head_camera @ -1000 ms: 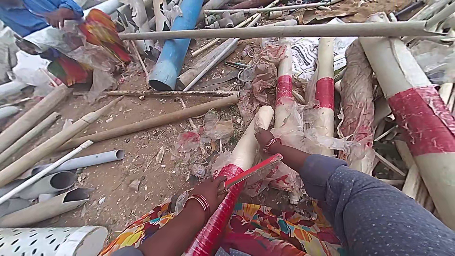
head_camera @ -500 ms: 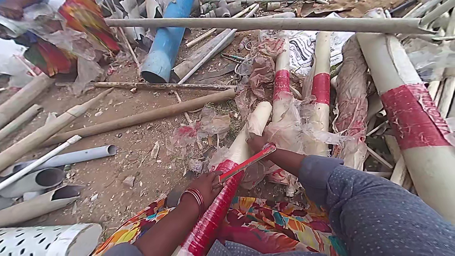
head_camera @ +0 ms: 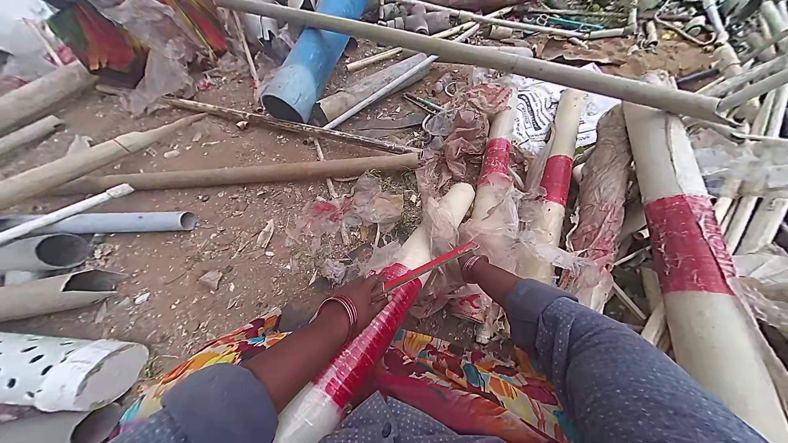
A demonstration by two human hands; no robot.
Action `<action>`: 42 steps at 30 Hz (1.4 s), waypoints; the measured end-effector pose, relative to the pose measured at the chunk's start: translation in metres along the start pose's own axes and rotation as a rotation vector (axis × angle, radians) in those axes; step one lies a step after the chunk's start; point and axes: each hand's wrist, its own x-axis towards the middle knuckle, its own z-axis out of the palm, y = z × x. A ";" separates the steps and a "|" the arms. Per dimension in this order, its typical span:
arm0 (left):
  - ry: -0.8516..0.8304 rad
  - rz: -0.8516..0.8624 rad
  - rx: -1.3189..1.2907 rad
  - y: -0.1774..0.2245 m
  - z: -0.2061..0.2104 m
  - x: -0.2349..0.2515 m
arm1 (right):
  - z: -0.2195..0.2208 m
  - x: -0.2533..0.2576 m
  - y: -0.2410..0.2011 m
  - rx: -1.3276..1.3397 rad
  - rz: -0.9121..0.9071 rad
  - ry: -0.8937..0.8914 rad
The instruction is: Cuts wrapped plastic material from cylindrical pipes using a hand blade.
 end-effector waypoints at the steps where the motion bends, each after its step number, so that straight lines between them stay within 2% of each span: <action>1: 0.001 0.003 -0.006 0.000 0.000 0.000 | 0.003 -0.002 -0.005 -0.141 -0.008 -0.045; 5: 0.008 0.020 -0.017 -0.002 0.002 0.002 | 0.000 -0.001 -0.011 -0.303 -0.039 -0.090; 8: 0.013 0.030 -0.046 -0.004 0.002 0.003 | -0.012 0.000 -0.009 -0.546 -0.069 -0.107; 11: 0.031 0.037 -0.072 -0.005 0.002 0.004 | -0.028 0.001 -0.008 -0.568 -0.060 -0.038; 12: 0.033 0.036 -0.070 -0.005 0.002 0.004 | -0.033 0.004 -0.006 -0.483 -0.045 0.027; 15: 0.030 0.053 -0.065 -0.006 0.004 0.007 | -0.042 0.005 -0.022 0.031 0.093 0.208; 17: 0.034 0.056 -0.072 -0.005 0.004 0.006 | -0.046 0.001 -0.038 0.222 0.140 0.270; 19: 0.041 0.050 -0.095 -0.006 0.002 0.004 | -0.056 0.001 -0.041 0.408 0.126 0.355; 23: 0.044 0.039 -0.117 -0.005 0.002 0.004 | -0.083 0.015 -0.020 0.991 0.056 0.531; 25: 0.031 0.037 -0.130 -0.004 -0.001 0.005 | -0.097 0.019 -0.006 1.056 0.014 0.605; 27: 0.030 0.037 -0.137 -0.006 -0.002 0.006 | -0.111 0.011 0.004 0.851 0.055 0.667; 28: 0.034 0.039 -0.134 -0.007 -0.002 0.007 | -0.122 -0.001 0.003 0.701 0.150 0.655; 30: 0.038 0.045 -0.143 -0.008 -0.002 0.007 | -0.148 -0.029 -0.001 0.428 0.305 0.507; 31: 0.038 0.050 -0.147 -0.008 -0.002 0.007 | -0.152 -0.028 0.010 0.279 0.309 0.553; 33: 0.043 0.065 -0.155 -0.010 -0.001 0.009 | -0.150 -0.020 0.039 0.057 0.147 0.714; 35: 0.048 0.086 -0.172 -0.012 0.002 0.012 | -0.139 -0.033 0.031 -0.079 -0.069 0.724; 37: 0.050 0.102 -0.180 -0.013 0.005 0.013 | -0.109 -0.044 0.009 -0.163 -0.297 0.615; 39: 0.041 0.104 -0.180 -0.011 0.004 0.012 | -0.071 -0.044 -0.009 -0.267 -0.456 0.428; 42: 0.029 0.085 -0.153 -0.007 0.003 0.007 | -0.030 -0.030 -0.035 -0.504 -0.336 0.118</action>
